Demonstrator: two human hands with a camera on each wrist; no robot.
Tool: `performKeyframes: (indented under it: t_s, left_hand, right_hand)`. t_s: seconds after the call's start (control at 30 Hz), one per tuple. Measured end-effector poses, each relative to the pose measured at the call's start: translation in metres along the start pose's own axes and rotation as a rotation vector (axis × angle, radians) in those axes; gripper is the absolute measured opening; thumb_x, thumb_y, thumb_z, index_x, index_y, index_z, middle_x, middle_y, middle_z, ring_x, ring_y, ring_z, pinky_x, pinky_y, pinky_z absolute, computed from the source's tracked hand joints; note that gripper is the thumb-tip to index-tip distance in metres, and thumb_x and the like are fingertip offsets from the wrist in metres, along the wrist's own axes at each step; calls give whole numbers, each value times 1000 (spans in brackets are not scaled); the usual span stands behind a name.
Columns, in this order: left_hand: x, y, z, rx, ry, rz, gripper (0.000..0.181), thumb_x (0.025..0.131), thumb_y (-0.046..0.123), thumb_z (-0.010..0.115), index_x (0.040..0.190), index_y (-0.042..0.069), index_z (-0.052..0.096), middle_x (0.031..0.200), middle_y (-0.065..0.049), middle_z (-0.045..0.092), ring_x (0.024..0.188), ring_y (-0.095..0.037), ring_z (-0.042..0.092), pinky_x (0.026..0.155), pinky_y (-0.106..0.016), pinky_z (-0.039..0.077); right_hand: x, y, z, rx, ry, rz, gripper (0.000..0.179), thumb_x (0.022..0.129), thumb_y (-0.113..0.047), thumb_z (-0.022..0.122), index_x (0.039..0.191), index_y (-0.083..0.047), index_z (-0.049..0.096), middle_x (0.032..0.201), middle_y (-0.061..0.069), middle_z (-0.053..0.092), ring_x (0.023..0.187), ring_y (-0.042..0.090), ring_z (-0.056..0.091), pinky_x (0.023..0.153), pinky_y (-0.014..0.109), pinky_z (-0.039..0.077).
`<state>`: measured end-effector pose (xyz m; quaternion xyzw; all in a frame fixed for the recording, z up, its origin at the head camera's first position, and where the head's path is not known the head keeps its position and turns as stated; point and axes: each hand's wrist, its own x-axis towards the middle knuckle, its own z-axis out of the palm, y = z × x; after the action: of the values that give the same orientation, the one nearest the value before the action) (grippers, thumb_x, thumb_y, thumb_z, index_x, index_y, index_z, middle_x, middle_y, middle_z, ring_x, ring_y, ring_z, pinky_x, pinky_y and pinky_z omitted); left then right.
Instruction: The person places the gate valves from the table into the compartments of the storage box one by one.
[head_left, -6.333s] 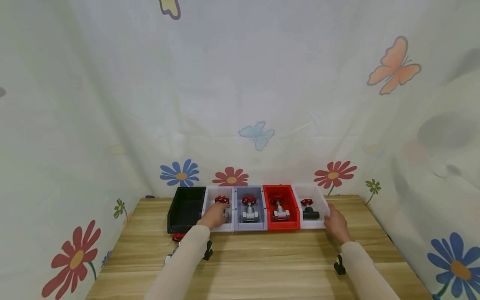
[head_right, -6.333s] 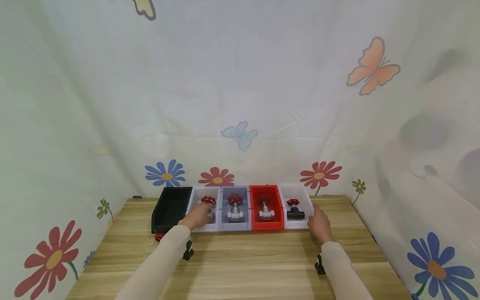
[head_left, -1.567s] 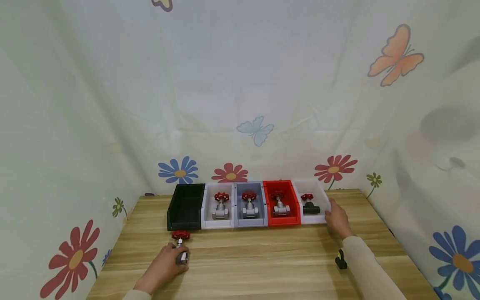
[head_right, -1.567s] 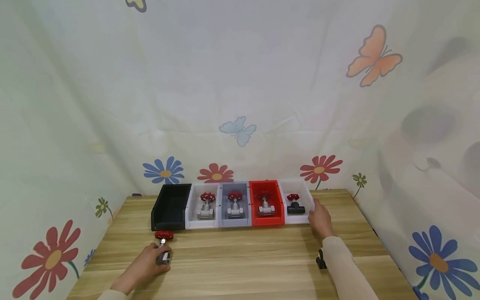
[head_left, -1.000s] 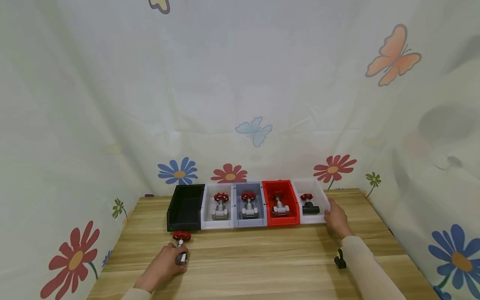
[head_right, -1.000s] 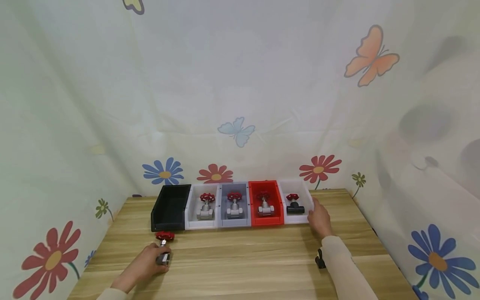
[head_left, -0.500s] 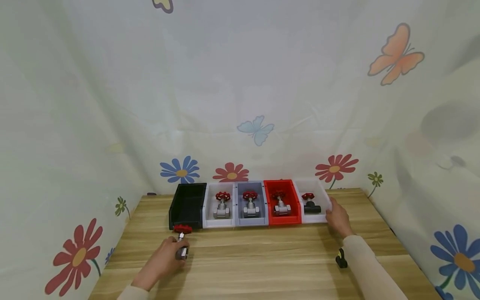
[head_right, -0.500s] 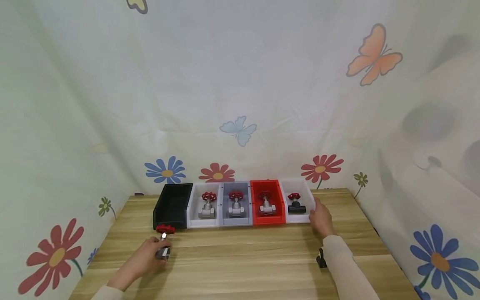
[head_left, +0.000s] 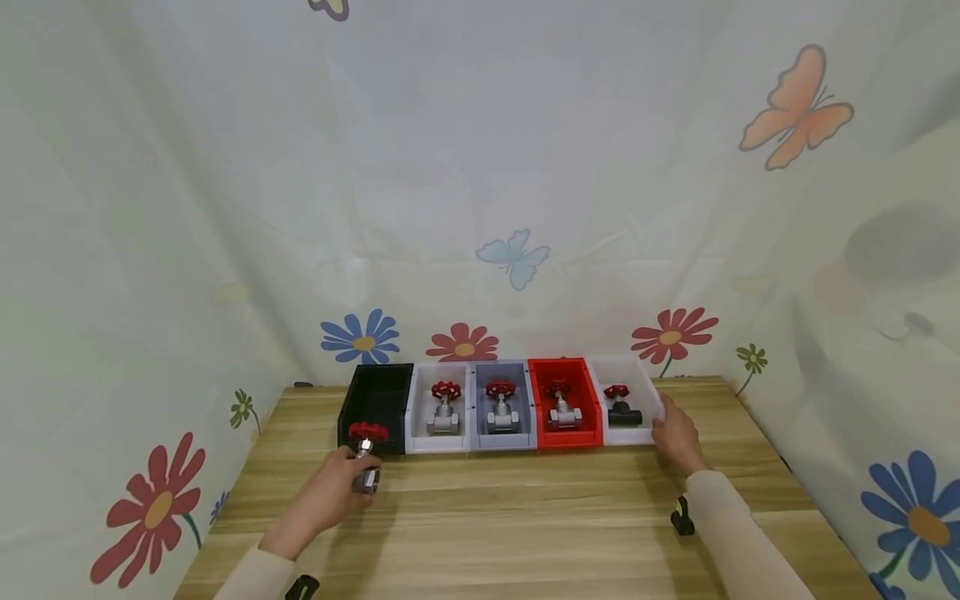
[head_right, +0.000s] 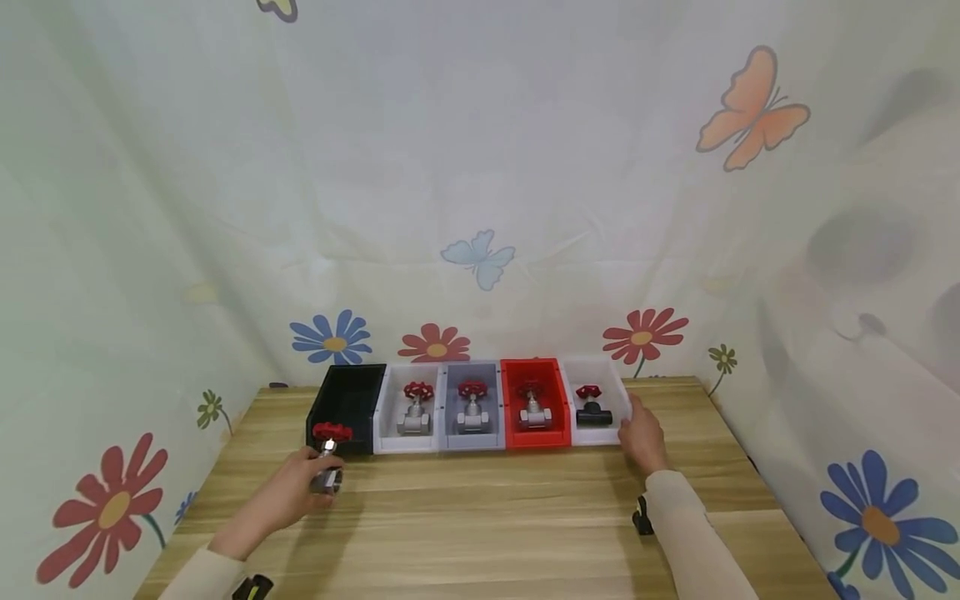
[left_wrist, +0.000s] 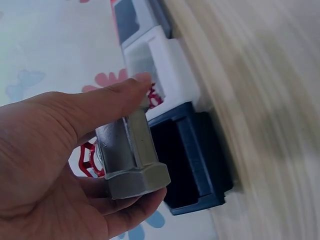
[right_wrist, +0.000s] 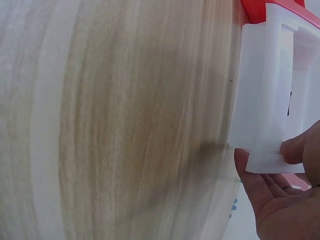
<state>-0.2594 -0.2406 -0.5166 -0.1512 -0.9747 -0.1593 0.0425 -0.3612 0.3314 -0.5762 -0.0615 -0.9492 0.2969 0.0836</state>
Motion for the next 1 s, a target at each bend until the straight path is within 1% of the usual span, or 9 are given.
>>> performKeyframes:
  t_s: [0.17, 0.4, 0.6, 0.8, 0.87, 1.0]
  left_hand:
    - [9, -3, -10, -2, -23, -18, 46, 70, 18, 88, 112, 15, 70, 102, -14, 59, 90, -24, 54, 79, -44, 52]
    - [18, -7, -17, 7, -38, -31, 49, 72, 19, 86, 117, 13, 68, 102, -14, 58, 86, -22, 52, 76, -42, 51]
    - [26, -9, -22, 23, -49, -24, 49, 72, 19, 86, 118, 13, 68, 100, -14, 58, 85, -23, 51, 75, -43, 50]
    - [41, -13, -26, 33, -63, -6, 48, 73, 19, 86, 117, 12, 69, 95, -10, 58, 84, -21, 50, 74, -41, 48]
    - [47, -14, -27, 28, -71, -13, 49, 73, 20, 86, 118, 12, 68, 94, -9, 57, 83, -21, 49, 73, -41, 48]
    - [56, -16, -29, 35, -77, -19, 49, 75, 21, 85, 120, 14, 68, 97, -10, 58, 86, -22, 51, 76, -42, 49]
  right_hand:
    - [0, -1, 0, 0, -8, 6, 55, 93, -2, 47, 145, 10, 31, 133, 40, 48, 118, 55, 51, 98, 63, 41]
    - [0, -2, -1, 16, -10, 15, 55, 95, -2, 46, 146, 9, 30, 135, 39, 48, 120, 54, 50, 100, 63, 41]
    - [1, 0, -1, 25, -11, 17, 54, 95, -2, 46, 146, 9, 31, 135, 39, 48, 120, 53, 50, 100, 64, 41]
    - [2, -2, -1, 37, -22, 39, 55, 96, -1, 45, 147, 8, 29, 138, 38, 46, 123, 52, 49, 102, 63, 40]
    - [2, -2, -1, 37, -31, 50, 55, 96, -1, 45, 148, 7, 28, 139, 38, 44, 125, 52, 48, 103, 63, 39]
    - [2, -3, 0, 35, -38, 61, 55, 97, -2, 44, 149, 7, 27, 141, 37, 43, 127, 52, 46, 104, 63, 38]
